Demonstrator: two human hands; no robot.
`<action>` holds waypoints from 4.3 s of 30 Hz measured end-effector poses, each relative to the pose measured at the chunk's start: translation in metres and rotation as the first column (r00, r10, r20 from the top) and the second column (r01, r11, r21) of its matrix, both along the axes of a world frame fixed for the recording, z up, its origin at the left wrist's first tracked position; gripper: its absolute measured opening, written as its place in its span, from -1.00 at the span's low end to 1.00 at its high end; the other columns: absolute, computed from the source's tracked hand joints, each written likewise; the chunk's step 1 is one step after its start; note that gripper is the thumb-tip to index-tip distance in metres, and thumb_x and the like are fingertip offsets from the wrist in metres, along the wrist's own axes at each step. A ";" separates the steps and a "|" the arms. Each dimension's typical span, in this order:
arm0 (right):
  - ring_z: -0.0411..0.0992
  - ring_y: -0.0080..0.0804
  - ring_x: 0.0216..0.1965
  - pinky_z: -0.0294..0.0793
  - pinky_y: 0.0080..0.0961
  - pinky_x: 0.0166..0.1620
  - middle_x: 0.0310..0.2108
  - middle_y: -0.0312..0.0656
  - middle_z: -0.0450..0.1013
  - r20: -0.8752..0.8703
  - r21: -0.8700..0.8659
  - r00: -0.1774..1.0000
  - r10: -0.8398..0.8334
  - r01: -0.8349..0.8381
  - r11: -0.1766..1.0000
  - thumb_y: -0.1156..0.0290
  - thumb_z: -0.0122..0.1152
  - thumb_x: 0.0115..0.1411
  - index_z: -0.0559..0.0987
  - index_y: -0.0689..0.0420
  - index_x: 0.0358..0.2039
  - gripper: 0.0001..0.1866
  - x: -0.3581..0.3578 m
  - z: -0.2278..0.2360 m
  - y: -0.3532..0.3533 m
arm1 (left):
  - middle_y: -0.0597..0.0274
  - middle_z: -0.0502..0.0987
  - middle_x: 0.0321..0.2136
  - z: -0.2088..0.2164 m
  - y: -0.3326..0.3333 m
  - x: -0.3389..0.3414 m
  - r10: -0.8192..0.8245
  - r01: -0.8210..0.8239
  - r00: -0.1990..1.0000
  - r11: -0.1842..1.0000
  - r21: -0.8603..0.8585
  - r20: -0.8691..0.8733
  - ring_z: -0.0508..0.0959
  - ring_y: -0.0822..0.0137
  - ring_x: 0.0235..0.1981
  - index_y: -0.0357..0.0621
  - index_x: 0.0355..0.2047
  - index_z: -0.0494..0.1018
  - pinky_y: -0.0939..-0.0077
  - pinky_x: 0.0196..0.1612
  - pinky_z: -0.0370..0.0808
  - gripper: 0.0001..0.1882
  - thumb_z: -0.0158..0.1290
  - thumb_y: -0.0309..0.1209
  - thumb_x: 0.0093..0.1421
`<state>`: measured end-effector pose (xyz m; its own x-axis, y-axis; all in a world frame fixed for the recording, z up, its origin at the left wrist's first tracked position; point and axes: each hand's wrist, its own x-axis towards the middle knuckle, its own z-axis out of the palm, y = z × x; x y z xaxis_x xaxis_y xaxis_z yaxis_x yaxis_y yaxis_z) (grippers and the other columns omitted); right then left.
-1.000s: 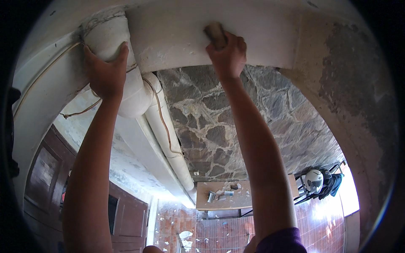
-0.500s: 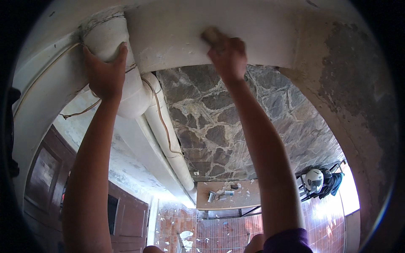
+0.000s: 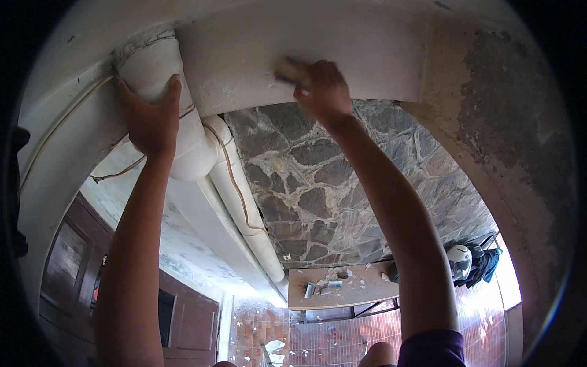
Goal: The person scrapes a section of a wall or ceiling arch using a handheld scraper. They repeatedly remove loose material from the surface, occasionally pausing to clear debris from the tool. The work progresses along the curved arch and near a vertical pipe.
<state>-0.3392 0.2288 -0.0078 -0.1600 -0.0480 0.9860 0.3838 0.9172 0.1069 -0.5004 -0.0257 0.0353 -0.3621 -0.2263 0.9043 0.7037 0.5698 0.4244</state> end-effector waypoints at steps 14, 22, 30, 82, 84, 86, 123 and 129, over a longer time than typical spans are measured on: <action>0.46 -0.16 -0.17 0.55 -0.27 -0.10 -0.27 -0.15 0.44 -0.073 -0.129 0.995 -0.066 0.056 0.990 0.32 0.46 -0.17 0.56 0.02 -0.04 -0.42 -0.014 -0.008 -0.001 | -0.21 0.35 0.06 -0.003 0.000 -0.003 -0.032 0.033 0.998 0.999 0.015 -0.061 0.50 -0.10 0.03 -0.35 0.26 0.12 0.06 -0.03 0.54 0.08 0.23 0.18 -0.05; 0.46 -0.22 -0.22 0.58 -0.28 -0.16 -0.31 -0.19 0.43 -0.096 -0.055 0.994 -0.046 0.041 0.998 0.38 0.40 -0.17 0.56 -0.05 -0.04 -0.44 -0.021 -0.014 -0.010 | -0.25 0.33 0.08 0.000 -0.001 0.001 -0.026 0.026 1.000 1.000 -0.001 0.011 0.51 -0.10 0.02 -0.35 0.27 0.11 0.08 -0.07 0.57 0.09 0.23 0.19 -0.06; 0.46 -0.22 -0.22 0.57 -0.31 -0.16 -0.32 -0.19 0.45 -0.055 -0.046 0.998 -0.015 0.012 0.999 0.39 0.40 -0.15 0.58 -0.02 -0.09 -0.50 -0.027 -0.019 -0.016 | -0.23 0.35 0.05 -0.001 -0.001 0.001 -0.017 0.017 1.000 1.000 0.005 -0.016 0.52 -0.09 0.00 -0.36 0.27 0.11 0.08 -0.08 0.57 0.09 0.23 0.19 -0.06; 0.48 -0.32 -0.22 0.60 -0.43 -0.15 -0.28 -0.21 0.46 -0.124 0.061 0.980 -0.154 0.162 0.985 0.35 0.43 -0.13 0.55 -0.08 -0.01 -0.42 -0.016 -0.010 -0.014 | -0.23 0.35 0.02 -0.001 -0.001 -0.004 -0.057 0.058 0.997 0.998 0.019 -0.053 0.53 -0.11 -0.02 -0.36 0.26 0.10 0.09 -0.07 0.57 0.08 0.25 0.15 -0.07; 0.48 -0.32 -0.22 0.59 -0.43 -0.15 -0.28 -0.21 0.46 -0.115 -0.090 0.991 -0.073 0.062 0.994 0.35 0.42 -0.12 0.55 -0.02 -0.05 -0.47 -0.011 -0.010 -0.014 | -0.25 0.34 0.04 -0.001 -0.002 -0.003 -0.067 0.068 0.997 0.997 0.034 -0.045 0.52 -0.12 -0.01 -0.36 0.27 0.10 0.08 -0.06 0.56 0.08 0.25 0.14 -0.06; 0.49 -0.29 -0.21 0.60 -0.40 -0.16 -0.28 -0.20 0.46 0.222 -0.019 0.968 -0.117 0.125 0.992 0.34 0.40 -0.11 0.56 0.03 -0.09 -0.52 -0.008 -0.009 -0.014 | -0.25 0.34 0.04 -0.001 -0.001 -0.003 -0.057 0.058 0.997 0.998 0.024 -0.045 0.51 -0.11 0.00 -0.36 0.27 0.09 0.08 -0.07 0.57 0.08 0.25 0.14 -0.06; 0.50 -0.29 -0.25 0.60 -0.34 -0.30 -0.30 -0.20 0.48 -0.218 -0.384 0.970 -0.111 0.019 0.923 0.26 0.34 0.01 0.58 0.05 -0.17 -0.65 0.023 -0.084 0.017 | -0.25 0.31 0.18 -0.003 0.004 -0.007 -0.045 0.046 0.998 0.999 -0.011 0.036 0.43 -0.14 0.13 -0.35 0.31 0.04 0.05 0.09 0.45 0.17 0.20 0.28 -0.05; 0.51 -0.16 -0.41 0.51 -0.23 -0.34 -0.42 -0.06 0.51 0.025 -0.602 0.963 0.270 -0.201 0.773 0.20 0.39 0.06 0.56 0.13 -0.28 -0.68 0.088 -0.316 -0.105 | -0.26 0.30 0.19 -0.003 0.006 -0.009 -0.042 0.042 0.999 0.999 -0.007 -0.024 0.40 -0.11 0.16 -0.35 0.31 0.06 0.07 0.12 0.42 0.18 0.21 0.29 -0.07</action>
